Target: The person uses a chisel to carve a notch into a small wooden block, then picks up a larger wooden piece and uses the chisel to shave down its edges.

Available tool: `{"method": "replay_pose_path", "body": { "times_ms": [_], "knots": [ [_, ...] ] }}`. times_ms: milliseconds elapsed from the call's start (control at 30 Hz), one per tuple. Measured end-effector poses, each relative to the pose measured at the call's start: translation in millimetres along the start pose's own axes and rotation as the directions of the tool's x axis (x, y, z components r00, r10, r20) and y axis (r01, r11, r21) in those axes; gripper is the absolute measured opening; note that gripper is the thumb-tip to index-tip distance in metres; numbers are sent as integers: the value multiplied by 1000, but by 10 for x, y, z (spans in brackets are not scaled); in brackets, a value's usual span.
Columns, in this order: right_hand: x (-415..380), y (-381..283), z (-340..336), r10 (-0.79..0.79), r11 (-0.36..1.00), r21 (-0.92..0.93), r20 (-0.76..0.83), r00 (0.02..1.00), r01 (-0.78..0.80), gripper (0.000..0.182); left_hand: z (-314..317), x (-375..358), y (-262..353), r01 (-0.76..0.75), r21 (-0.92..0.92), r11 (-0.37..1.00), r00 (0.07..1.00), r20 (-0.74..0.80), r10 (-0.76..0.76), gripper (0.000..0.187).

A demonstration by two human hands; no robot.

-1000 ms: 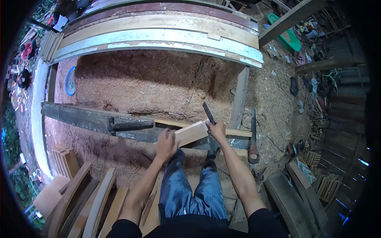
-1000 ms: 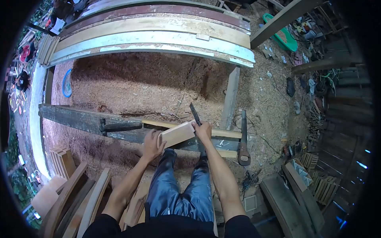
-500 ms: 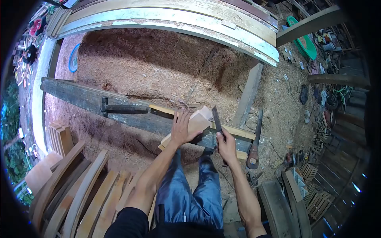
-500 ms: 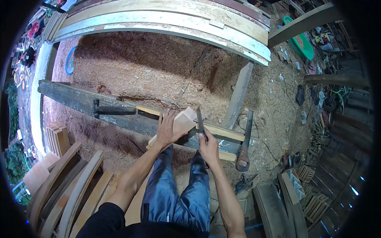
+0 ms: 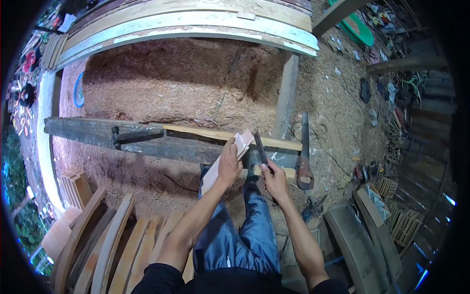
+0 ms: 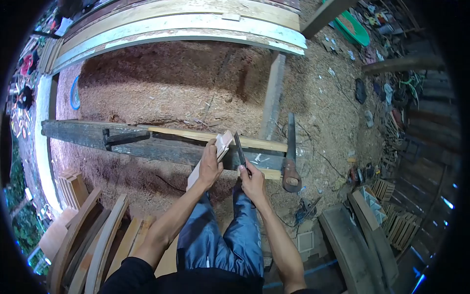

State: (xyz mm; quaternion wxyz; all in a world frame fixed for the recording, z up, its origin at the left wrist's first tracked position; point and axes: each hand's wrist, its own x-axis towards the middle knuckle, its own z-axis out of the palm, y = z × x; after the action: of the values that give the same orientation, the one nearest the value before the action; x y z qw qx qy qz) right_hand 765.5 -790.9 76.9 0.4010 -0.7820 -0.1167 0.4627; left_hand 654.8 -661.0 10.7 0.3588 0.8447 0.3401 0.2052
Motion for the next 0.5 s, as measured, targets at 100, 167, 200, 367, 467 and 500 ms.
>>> {"method": "replay_pose_path", "body": {
  "times_ms": [100, 167, 200, 367, 467, 500],
  "knots": [
    [-157, 123, -195, 81, 988, 136, -73, 994, -71, 36, 111, -67, 93, -27, 36, 999, 982, 188, 19, 46],
    [-226, 271, -299, 133, 976, 186, -106, 985, -111, 36, 141, -62, 127, -45, 74, 996, 954, 300, 21, 47],
    [-253, 337, -333, 140, 972, 206, -119, 983, -113, 36, 159, -38, 123, -68, 82, 994, 921, 388, 31, 45],
    [-497, 483, -354, 245, 931, 316, -174, 954, -181, 30, 184, 113, 173, -335, 116, 935, 726, 664, 178, 29],
    [-571, 620, -266, 294, 902, 368, -136, 946, -228, 29, 186, 77, -102, -416, 11, 909, 631, 724, 280, 29],
    [-570, 718, -198, 304, 893, 389, -153, 940, -226, 29, 111, 120, -104, -402, 22, 915, 606, 756, 248, 29]
  ]
}}
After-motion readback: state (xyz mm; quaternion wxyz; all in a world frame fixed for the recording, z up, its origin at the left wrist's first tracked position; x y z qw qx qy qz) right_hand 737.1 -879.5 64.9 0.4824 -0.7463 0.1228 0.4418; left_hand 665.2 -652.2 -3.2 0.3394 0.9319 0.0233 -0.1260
